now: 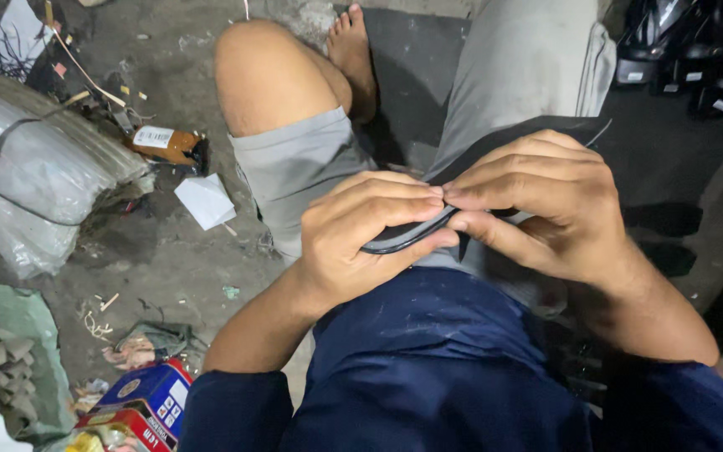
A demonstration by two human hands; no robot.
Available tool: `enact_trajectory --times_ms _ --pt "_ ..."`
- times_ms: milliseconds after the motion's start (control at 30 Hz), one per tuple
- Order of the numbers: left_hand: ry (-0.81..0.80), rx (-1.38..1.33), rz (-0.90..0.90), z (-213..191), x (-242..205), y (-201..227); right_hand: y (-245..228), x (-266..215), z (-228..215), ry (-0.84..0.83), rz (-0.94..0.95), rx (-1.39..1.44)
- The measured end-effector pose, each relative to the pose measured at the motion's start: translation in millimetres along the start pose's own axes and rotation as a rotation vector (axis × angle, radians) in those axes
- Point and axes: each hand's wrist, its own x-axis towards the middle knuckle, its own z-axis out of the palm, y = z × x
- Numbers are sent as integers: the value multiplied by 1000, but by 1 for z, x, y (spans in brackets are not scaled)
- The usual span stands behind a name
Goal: The person assembles black sandals by attaching straps to the sole using a handheld prying tool. They repeatedly pick up sandals, align the straps, and use the tool to secure the components before placing the finished sandals on the floor.
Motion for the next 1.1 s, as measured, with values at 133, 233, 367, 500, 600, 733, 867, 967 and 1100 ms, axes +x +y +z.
enact_trajectory --times_ms 133,233,367,500,600,733,867,967,1100 --pt "31 14 41 7 -1 -5 -1 -4 2 6 41 5" --pt "40 31 76 8 -1 -8 0 -4 3 5 31 16" --pt "34 12 101 6 1 -11 0 -5 5 10 23 4" --pt "38 16 104 5 0 -11 -2 -6 7 -2 18 -10" --pt "40 26 116 4 -1 -11 -4 -5 9 7 30 -30" --pt "10 19 128 1 -3 -12 -9 -5 8 20 40 -51" --pt "-6 13 124 -3 -1 -9 -11 -4 10 35 59 -58" --pt "-43 -10 110 -6 3 -7 -9 -5 10 47 41 -44" --pt "-100 -156 90 -17 7 -3 -8 -9 10 90 37 -23"
